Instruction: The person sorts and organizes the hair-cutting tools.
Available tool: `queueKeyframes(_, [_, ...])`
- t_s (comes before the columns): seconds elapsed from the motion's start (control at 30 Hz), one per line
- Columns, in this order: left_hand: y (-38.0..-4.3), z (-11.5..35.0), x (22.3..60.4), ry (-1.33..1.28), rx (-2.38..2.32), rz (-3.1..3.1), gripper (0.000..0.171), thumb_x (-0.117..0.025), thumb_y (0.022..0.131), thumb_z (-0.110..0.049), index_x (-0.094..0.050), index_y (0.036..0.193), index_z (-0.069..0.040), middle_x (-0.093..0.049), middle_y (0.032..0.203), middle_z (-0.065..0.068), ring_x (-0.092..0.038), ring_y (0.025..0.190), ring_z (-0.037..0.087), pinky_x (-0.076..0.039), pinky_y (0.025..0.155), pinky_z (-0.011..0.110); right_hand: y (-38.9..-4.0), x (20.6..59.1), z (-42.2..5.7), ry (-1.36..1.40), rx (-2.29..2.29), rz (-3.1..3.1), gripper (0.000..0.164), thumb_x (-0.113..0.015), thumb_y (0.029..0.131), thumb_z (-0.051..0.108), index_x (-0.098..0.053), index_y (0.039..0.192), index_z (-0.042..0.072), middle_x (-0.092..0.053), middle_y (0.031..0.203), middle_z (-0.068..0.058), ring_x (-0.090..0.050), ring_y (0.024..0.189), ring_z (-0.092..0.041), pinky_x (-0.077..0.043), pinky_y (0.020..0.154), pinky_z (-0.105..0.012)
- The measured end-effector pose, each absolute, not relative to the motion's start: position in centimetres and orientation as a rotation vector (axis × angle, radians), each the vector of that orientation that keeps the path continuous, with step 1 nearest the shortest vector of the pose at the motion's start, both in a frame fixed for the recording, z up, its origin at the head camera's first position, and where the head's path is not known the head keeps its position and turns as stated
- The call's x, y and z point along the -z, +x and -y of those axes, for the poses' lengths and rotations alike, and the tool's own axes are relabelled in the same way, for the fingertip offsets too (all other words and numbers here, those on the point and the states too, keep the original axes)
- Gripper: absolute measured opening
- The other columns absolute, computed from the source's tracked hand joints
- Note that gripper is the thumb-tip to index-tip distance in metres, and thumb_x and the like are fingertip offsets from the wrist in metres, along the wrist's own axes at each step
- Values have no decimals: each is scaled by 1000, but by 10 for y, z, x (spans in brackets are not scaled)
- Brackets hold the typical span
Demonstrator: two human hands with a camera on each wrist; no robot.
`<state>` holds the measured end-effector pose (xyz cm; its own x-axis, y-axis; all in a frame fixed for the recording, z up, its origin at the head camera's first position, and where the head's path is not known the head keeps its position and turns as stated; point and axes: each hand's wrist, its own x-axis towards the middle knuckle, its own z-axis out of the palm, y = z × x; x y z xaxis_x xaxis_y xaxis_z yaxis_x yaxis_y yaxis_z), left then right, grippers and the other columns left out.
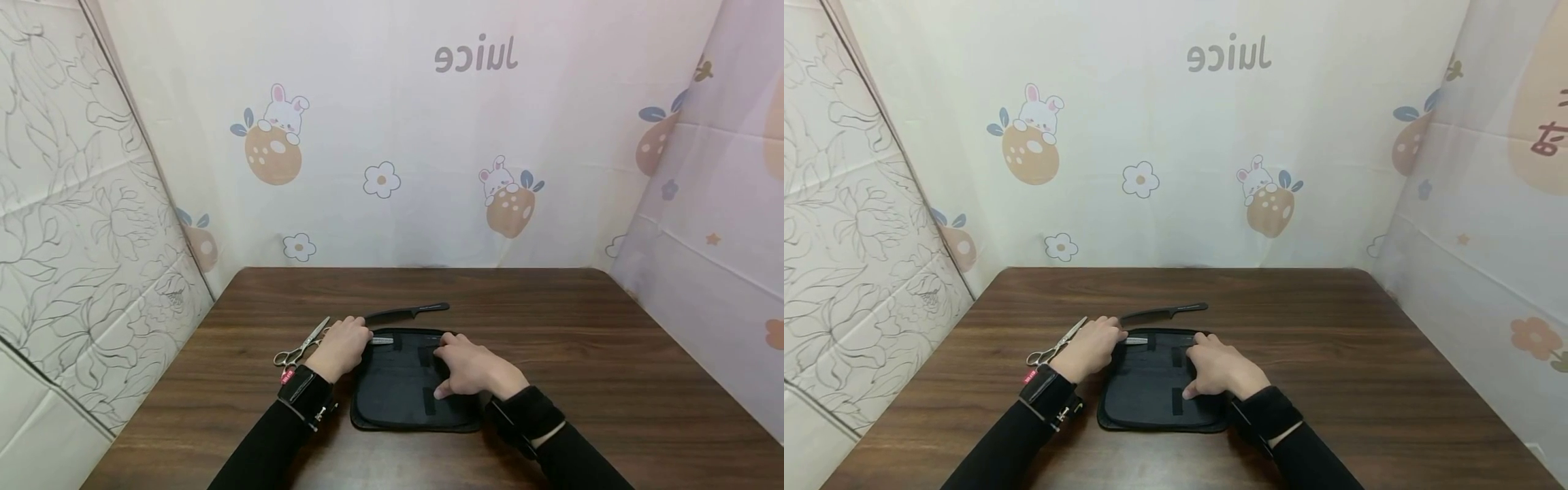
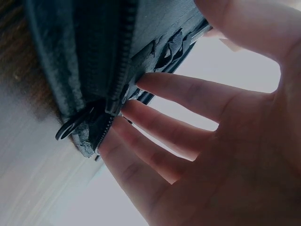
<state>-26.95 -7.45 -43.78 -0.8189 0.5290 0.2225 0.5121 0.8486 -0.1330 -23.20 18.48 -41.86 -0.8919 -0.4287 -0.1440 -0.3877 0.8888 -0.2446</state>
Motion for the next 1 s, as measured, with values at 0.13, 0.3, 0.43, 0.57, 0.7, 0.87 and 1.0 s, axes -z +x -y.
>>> queueKeyframes(0.13, [-270, 73, 437, -800, -88, 2787, 15, -74, 92, -5, -78, 102, -14, -63, 95, 6, -61, 93, 26, -52, 82, 43, -232, 419, -185, -618, 305, -2867, 67, -88, 80, 33, -64, 134, 2, -51, 133, -9, -48, 120, -28, -49, 92, -49])
queueKeyframes(0.3, [-270, 72, 436, -796, -92, 2795, 15, -73, 93, -5, -78, 104, -14, -63, 96, 7, -61, 93, 26, -52, 82, 43, -232, 418, -185, -619, 303, -2868, 67, -88, 80, 33, -64, 134, 2, -52, 132, -9, -48, 120, -28, -49, 92, -49])
queueKeyframes(0.43, [-270, 72, 437, -799, -103, 2786, 16, -73, 93, -5, -78, 105, -14, -62, 96, 7, -60, 91, 26, -52, 81, 43, -233, 418, -184, -617, 299, -2861, 67, -88, 80, 34, -64, 134, 2, -51, 132, -9, -47, 120, -28, -48, 92, -49])
queueKeyframes(0.57, [-271, 72, 437, -801, -95, 2789, 16, -73, 93, -5, -79, 105, -15, -62, 96, 7, -61, 91, 26, -53, 81, 43, -233, 418, -183, -614, 296, -2862, 68, -88, 80, 34, -64, 135, 2, -51, 135, -10, -47, 121, -28, -48, 93, -49])
queueKeyframes(0.7, [-270, 72, 438, -807, -86, 2788, 15, -74, 93, -5, -79, 104, -14, -62, 96, 7, -61, 91, 27, -53, 81, 43, -232, 418, -184, -624, 301, -2865, 68, -88, 80, 34, -64, 135, 1, -50, 136, -11, -47, 123, -29, -48, 94, -50])
queueKeyframes(0.87, [-270, 72, 438, -811, -82, 2787, 14, -74, 92, -5, -79, 102, -14, -62, 95, 7, -61, 90, 26, -53, 80, 43, -232, 417, -184, -629, 299, -2870, 67, -89, 80, 33, -64, 134, 1, -51, 135, -11, -47, 123, -29, -48, 93, -50])
queueKeyframes(1.0, [-269, 69, 435, -815, -68, 2818, 15, -73, 93, -4, -79, 103, -14, -63, 97, 7, -62, 92, 26, -54, 82, 41, -231, 417, -184, -627, 301, -2872, 67, -89, 80, 33, -64, 134, 1, -51, 136, -11, -47, 123, -29, -48, 94, -50])
